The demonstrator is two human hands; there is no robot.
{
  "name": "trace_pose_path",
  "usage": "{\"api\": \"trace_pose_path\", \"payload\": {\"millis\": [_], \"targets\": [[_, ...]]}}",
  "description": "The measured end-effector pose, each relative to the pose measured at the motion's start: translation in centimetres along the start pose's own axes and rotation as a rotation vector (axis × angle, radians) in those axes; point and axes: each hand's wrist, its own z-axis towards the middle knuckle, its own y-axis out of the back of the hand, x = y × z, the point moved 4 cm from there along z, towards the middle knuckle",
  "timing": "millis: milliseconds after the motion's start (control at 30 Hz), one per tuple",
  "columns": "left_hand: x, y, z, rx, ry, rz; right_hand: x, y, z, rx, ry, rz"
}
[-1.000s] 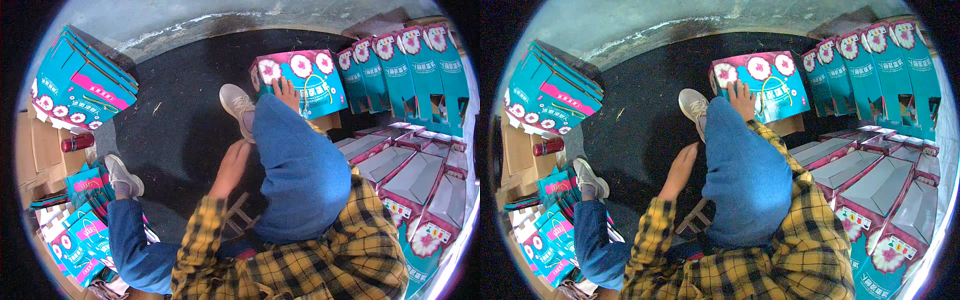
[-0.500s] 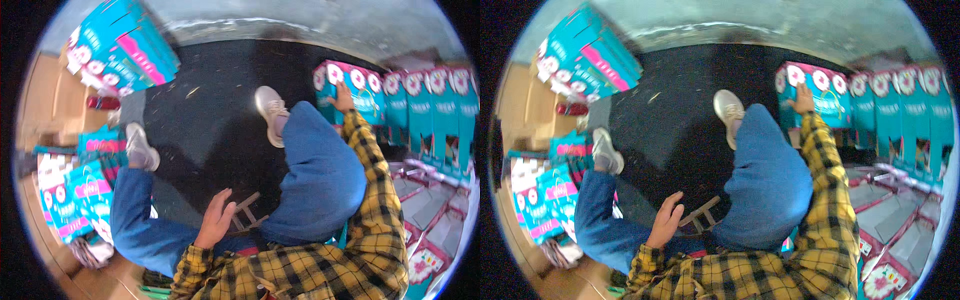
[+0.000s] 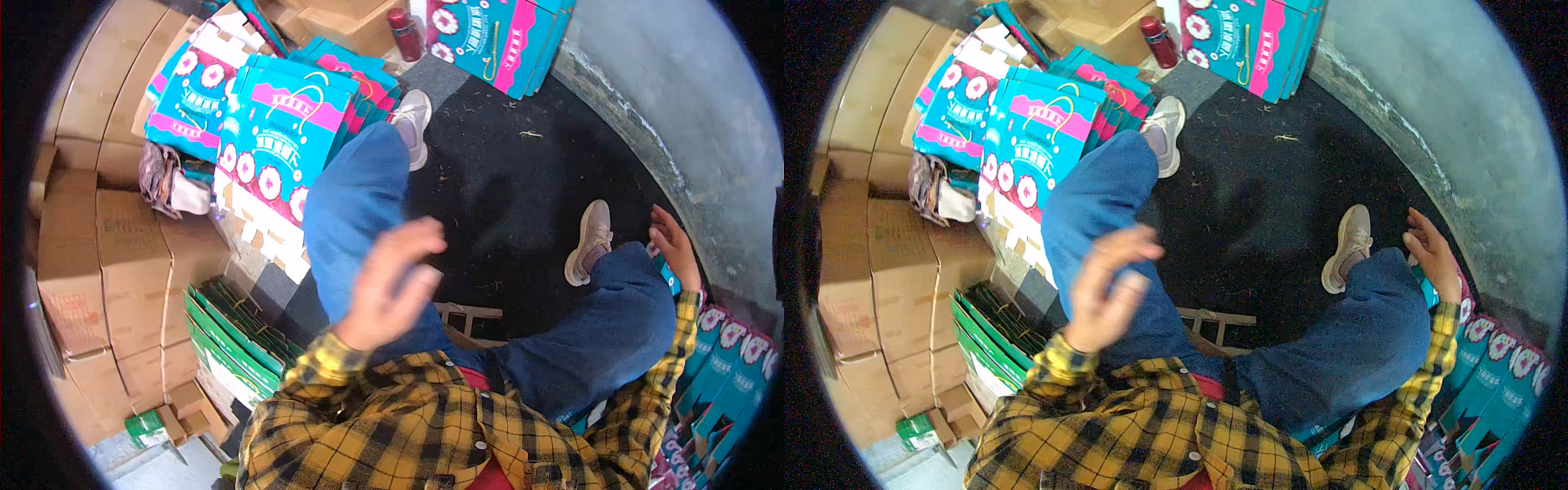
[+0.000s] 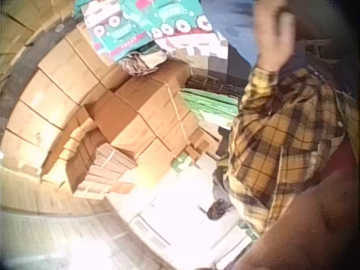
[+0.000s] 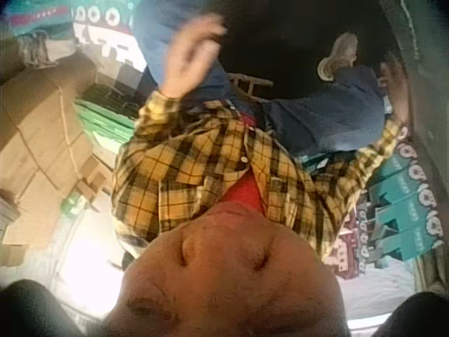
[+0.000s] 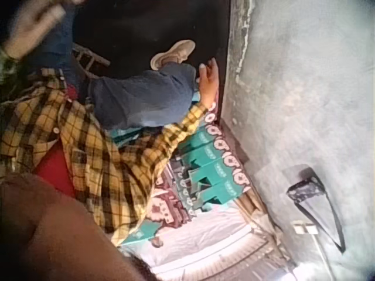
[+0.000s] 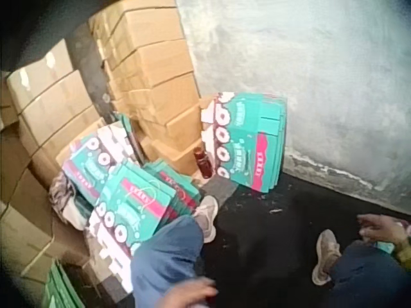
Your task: Folding and stacking cardboard product boxes in a factory setting.
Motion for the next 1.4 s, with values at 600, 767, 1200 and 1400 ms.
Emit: {"api": "trace_pose_path", "payload": {"millis": [600, 767, 1200, 1400], "targets": [[40.7, 1.1, -15.4, -1.22, 0.926, -1.56, 17.5, -15.2, -5.9, 0.395, 0.356, -0.786], [41.0, 1.2, -13.7, -1.394, 0.858, -1.679, 17.4, -14.6, -5.5, 0.284, 0.38, -0.793], [32.3, 13.1, -7.0, -1.126, 0.397, -1.377, 16.5, -13.9, -4.2, 0.222, 0.361, -0.829], [18.7, 12.9, -4.4, -1.128, 0.821, -0.595, 16.3, -12.9, -4.4, 0.145, 0.422, -0.823]]}}
